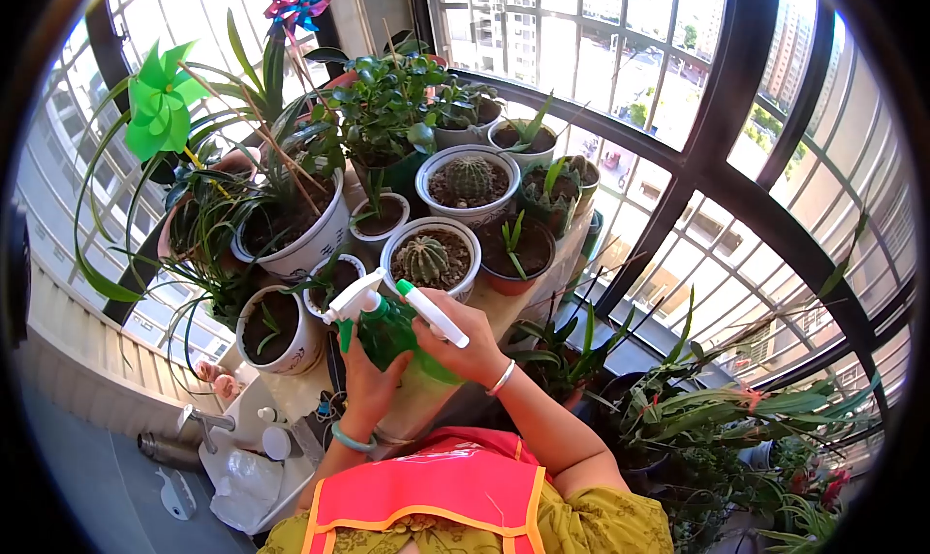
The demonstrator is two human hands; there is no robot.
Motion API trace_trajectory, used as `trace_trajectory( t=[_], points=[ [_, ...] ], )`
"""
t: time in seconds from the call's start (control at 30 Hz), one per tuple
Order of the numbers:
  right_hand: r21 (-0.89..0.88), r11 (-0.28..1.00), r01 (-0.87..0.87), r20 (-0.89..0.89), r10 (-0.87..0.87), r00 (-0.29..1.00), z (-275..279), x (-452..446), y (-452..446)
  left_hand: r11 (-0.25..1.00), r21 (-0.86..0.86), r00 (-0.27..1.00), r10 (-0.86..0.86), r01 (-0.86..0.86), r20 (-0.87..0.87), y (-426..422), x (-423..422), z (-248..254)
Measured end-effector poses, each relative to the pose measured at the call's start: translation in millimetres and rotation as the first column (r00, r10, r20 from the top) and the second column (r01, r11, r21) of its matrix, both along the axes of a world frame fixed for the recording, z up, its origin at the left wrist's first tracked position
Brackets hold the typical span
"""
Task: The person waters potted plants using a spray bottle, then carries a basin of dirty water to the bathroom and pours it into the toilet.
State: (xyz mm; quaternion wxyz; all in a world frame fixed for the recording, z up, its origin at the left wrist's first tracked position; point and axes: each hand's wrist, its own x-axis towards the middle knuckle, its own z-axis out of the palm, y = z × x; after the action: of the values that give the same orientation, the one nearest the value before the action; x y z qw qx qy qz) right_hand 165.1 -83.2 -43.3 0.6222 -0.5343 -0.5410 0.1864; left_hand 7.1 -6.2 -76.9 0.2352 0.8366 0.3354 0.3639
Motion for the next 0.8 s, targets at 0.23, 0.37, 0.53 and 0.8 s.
trace_trajectory(
  t=[0.23,0.37,0.53,0.8],
  points=[
    [0.04,0.999,0.017,0.022,-0.018,1.0,1.1,-0.5,-1.4,1.0,-0.001,0.999,-0.008,0.008,0.034,-2.2,1.8,1.5],
    [0.088,0.994,0.07,0.023,-0.072,0.997,-4.5,-0.6,3.1,0.999,-0.032,1.0,-0.004,0.005,0.029,-4.2,4.0,5.8],
    [0.086,0.993,0.086,0.076,-0.093,0.993,-0.8,-0.3,1.6,0.999,-0.049,0.999,-0.013,0.015,0.043,-1.1,3.2,0.8],
    [0.087,0.995,0.043,0.057,-0.048,0.997,1.5,0.5,1.7,0.997,-0.069,0.999,-0.025,0.027,0.033,-4.0,3.6,10.0]
  ],
)
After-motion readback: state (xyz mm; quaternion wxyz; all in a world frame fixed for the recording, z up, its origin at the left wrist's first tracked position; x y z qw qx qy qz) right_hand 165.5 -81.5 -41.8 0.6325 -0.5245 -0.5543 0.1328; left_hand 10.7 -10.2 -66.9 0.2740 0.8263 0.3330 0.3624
